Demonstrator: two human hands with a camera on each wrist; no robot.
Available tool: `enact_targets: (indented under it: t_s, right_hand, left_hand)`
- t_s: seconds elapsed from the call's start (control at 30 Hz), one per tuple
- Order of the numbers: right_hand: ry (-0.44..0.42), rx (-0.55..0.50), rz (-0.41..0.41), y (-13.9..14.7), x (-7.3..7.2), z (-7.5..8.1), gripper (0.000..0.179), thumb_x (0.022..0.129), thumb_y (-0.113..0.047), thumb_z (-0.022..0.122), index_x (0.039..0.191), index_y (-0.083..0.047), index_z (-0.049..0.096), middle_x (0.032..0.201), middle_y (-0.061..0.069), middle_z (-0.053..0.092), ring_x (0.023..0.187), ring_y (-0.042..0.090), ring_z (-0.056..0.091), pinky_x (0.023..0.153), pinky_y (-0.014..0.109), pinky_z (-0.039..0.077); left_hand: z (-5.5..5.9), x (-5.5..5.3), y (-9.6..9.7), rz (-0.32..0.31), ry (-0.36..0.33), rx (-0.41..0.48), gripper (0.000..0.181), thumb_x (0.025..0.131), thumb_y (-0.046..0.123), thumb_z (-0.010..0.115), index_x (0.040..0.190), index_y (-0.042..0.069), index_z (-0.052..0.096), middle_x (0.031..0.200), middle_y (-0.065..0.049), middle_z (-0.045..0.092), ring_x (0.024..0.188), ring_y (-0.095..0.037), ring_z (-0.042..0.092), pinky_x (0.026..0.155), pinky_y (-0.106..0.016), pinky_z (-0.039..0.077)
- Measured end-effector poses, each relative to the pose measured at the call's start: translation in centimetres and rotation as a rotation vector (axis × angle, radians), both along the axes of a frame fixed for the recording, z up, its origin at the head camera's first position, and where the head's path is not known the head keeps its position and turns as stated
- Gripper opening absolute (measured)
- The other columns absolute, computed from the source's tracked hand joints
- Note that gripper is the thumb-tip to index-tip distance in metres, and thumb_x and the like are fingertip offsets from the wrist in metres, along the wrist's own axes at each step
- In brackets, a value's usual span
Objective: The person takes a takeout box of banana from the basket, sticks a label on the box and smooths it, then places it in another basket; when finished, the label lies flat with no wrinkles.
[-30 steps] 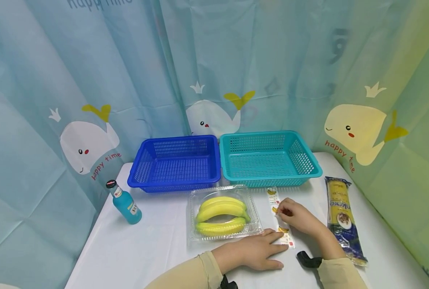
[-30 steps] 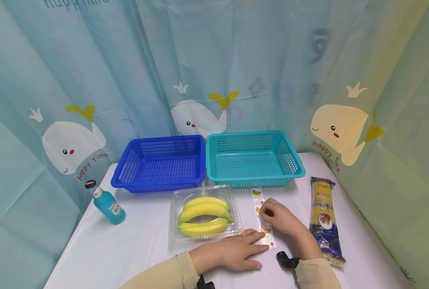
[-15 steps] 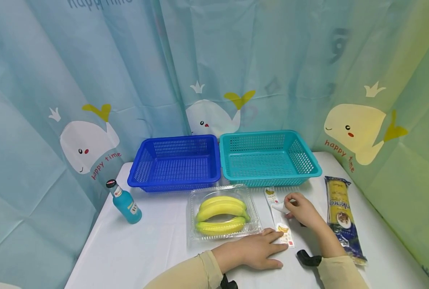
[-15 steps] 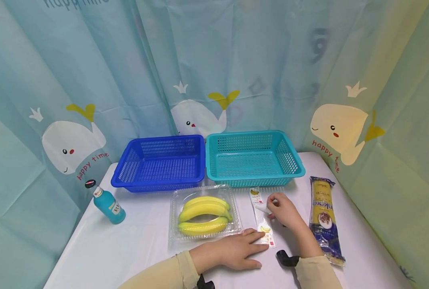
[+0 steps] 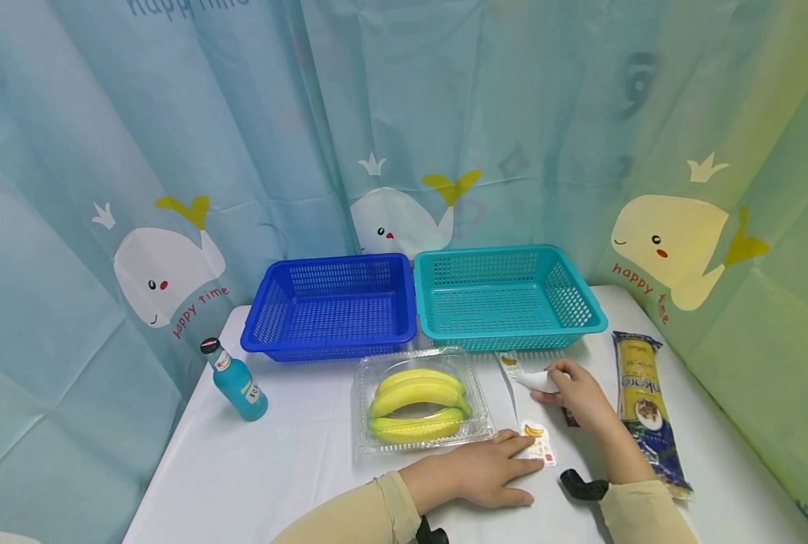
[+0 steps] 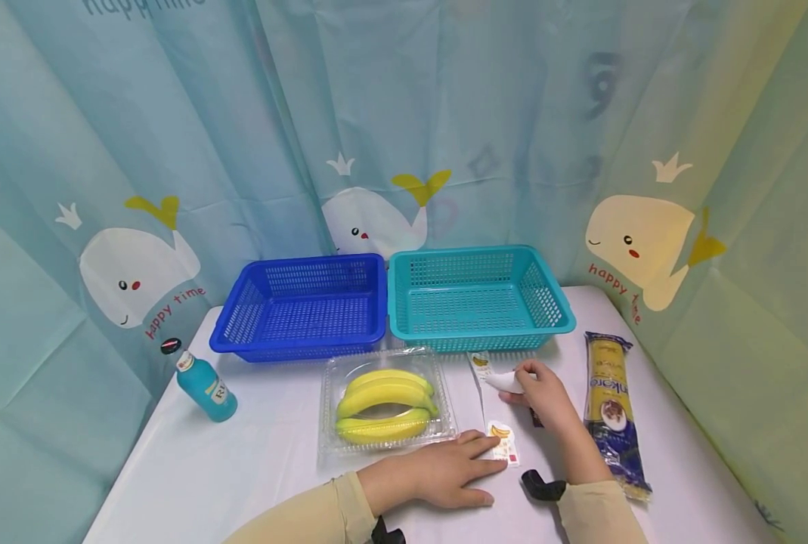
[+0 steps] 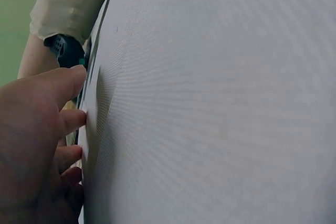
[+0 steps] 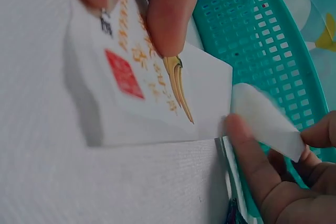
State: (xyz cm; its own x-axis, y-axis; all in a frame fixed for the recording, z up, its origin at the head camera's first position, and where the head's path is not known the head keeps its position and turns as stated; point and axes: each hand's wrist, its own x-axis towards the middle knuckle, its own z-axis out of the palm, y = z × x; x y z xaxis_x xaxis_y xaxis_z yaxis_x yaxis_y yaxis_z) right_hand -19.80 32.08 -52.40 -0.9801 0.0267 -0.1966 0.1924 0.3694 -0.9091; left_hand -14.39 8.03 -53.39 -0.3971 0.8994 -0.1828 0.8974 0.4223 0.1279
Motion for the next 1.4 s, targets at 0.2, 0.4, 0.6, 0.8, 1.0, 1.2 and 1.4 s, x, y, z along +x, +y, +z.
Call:
enact_targets:
  t_s: [0.2, 0.4, 0.6, 0.8, 1.0, 1.2, 1.4]
  right_hand:
    - [0.017, 0.029, -0.053, 0.1, 0.0, 0.3, 0.040, 0.106, -0.034, 0.037, 0.120, 0.002, 0.048, 0.146, 0.026, 0.042, 0.103, 0.011, 0.066, 0.064, 0.024, 0.048]
    - [0.055, -0.043, -0.042, 0.1, 0.0, 0.6, 0.044, 0.107, -0.031, 0.035, 0.121, 0.007, 0.051, 0.144, 0.026, 0.043, 0.099, -0.010, 0.055, 0.086, 0.017, 0.054]
    - [0.117, -0.109, -0.005, 0.2, 0.1, 0.5, 0.059, 0.108, -0.039, 0.031, 0.132, 0.011, 0.051, 0.138, 0.018, 0.050, 0.107, -0.014, 0.051, 0.098, 0.022, 0.052]
    - [0.132, 0.152, -0.038, 0.4, 0.1, 0.4, 0.043, 0.100, -0.043, 0.055, 0.120, -0.008, 0.067, 0.134, 0.007, 0.060, 0.102, -0.003, 0.055, 0.081, 0.018, 0.049]
    - [0.145, 0.160, -0.030, 0.4, 0.1, 0.2, 0.040, 0.099, -0.036, 0.060, 0.124, -0.006, 0.065, 0.152, 0.013, 0.044, 0.137, 0.034, 0.043, 0.092, 0.025, 0.047]
    - [0.134, 0.172, -0.033, 0.4, 0.0, -0.2, 0.039, 0.099, -0.037, 0.060, 0.125, -0.009, 0.067, 0.152, 0.009, 0.045, 0.141, 0.034, 0.039, 0.098, 0.037, 0.045]
    - [0.140, 0.191, -0.028, 0.3, 0.1, -0.1, 0.034, 0.100, -0.032, 0.059, 0.125, -0.013, 0.069, 0.139, 0.008, 0.058, 0.121, 0.012, 0.052, 0.086, 0.023, 0.050]
  left_hand:
    - [0.3, 0.1, 0.0, 0.010, -0.014, -0.016, 0.063, 0.099, 0.064, 0.033, 0.155, 0.040, 0.022, 0.166, 0.008, 0.012, 0.152, -0.011, 0.015, 0.120, -0.023, 0.024]
    - [0.6, 0.3, 0.1, 0.018, 0.005, -0.017, 0.063, 0.098, 0.065, 0.034, 0.155, 0.039, 0.025, 0.166, 0.006, 0.015, 0.151, -0.011, 0.018, 0.120, -0.024, 0.026]
    - [0.5, 0.2, 0.1, 0.036, -0.046, 0.011, 0.061, 0.099, 0.063, 0.034, 0.155, 0.040, 0.023, 0.167, 0.005, 0.011, 0.152, -0.009, 0.015, 0.121, -0.024, 0.024]
    - [0.9, 0.6, -0.1, -0.048, 0.031, 0.047, 0.055, 0.101, 0.060, 0.034, 0.152, 0.039, 0.034, 0.167, 0.003, 0.013, 0.152, -0.012, 0.015, 0.123, -0.025, 0.018]
    - [3.5, 1.5, -1.4, -0.120, -0.010, 0.100, 0.050, 0.102, 0.056, 0.035, 0.148, 0.038, 0.043, 0.164, 0.005, 0.019, 0.151, -0.010, 0.017, 0.123, -0.024, 0.018]
    - [7.2, 1.3, -4.7, -0.113, -0.183, 0.217, 0.045, 0.105, 0.048, 0.039, 0.146, 0.033, 0.047, 0.162, 0.009, 0.027, 0.149, -0.004, 0.020, 0.122, -0.022, 0.020]
    - [9.7, -0.5, -9.4, 0.045, -0.208, 0.447, 0.040, 0.107, 0.040, 0.039, 0.140, 0.026, 0.056, 0.155, 0.007, 0.042, 0.145, -0.009, 0.036, 0.119, -0.028, 0.031]
